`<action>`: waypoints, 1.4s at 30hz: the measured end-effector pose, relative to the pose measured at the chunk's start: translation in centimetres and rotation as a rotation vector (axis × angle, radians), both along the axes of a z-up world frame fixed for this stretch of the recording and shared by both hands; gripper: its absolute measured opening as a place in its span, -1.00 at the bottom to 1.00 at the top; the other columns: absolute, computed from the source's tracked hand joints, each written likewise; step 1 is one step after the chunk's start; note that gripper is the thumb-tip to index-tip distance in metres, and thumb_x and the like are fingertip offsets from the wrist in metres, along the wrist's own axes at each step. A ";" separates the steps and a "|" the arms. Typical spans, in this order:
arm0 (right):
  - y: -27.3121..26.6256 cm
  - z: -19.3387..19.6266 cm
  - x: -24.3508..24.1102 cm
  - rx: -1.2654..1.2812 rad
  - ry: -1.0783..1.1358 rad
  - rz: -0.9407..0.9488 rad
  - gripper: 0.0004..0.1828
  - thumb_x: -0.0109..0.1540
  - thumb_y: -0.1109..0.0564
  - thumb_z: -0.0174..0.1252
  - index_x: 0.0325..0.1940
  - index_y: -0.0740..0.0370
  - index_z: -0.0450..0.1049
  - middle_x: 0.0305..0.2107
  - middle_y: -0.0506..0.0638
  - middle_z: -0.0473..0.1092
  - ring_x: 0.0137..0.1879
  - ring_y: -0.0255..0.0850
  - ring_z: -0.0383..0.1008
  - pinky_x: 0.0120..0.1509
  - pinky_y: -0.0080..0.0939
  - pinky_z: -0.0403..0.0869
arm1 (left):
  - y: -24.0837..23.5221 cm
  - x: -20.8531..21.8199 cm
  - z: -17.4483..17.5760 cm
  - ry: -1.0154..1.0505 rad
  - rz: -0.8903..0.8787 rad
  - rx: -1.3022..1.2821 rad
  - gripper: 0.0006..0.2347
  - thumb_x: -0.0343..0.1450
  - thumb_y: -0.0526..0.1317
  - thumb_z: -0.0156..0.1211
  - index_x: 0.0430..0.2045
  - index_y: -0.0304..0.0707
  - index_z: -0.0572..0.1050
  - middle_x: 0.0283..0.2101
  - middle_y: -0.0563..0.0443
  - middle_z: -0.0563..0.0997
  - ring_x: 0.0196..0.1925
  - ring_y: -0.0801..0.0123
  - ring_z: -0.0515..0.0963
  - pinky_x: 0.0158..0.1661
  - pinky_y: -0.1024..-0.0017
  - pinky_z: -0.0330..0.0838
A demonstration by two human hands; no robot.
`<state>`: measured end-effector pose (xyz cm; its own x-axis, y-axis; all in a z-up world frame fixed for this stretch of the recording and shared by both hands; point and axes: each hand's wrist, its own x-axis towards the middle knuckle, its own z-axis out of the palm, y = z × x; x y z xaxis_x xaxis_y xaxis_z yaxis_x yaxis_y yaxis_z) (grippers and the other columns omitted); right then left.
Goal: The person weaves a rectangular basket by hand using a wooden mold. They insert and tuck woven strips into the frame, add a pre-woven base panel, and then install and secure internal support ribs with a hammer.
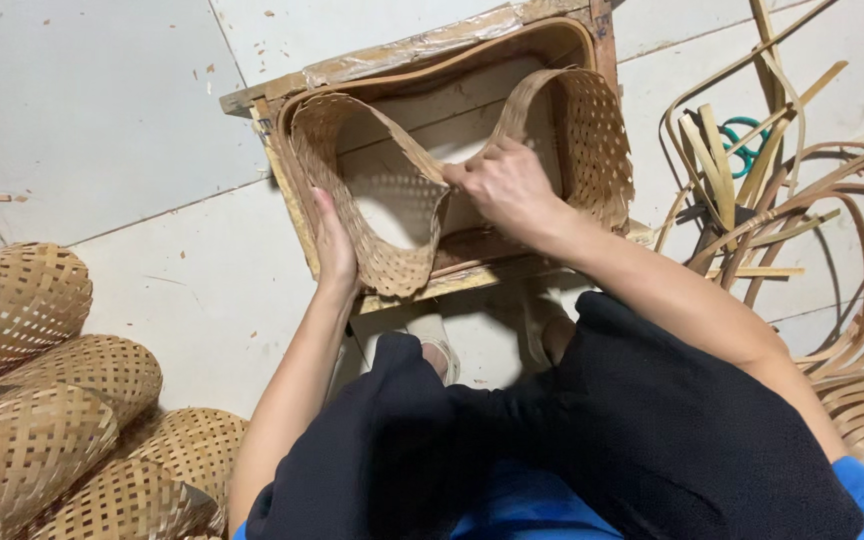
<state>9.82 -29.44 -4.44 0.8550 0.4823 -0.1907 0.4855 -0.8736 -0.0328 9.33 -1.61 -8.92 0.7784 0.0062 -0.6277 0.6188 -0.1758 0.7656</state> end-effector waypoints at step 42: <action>-8.0 10.9 -3.8 0.503 -0.451 -0.435 -0.35 0.26 0.17 0.29 0.33 0.51 0.22 0.11 0.43 0.33 0.20 0.22 0.39 0.28 0.25 0.46 | -4.3 2.8 -1.6 -0.810 -0.540 0.451 -0.94 0.46 -0.22 0.35 -0.34 -0.17 0.66 -0.35 0.00 0.72 -0.40 0.37 0.70 -0.28 0.32 0.68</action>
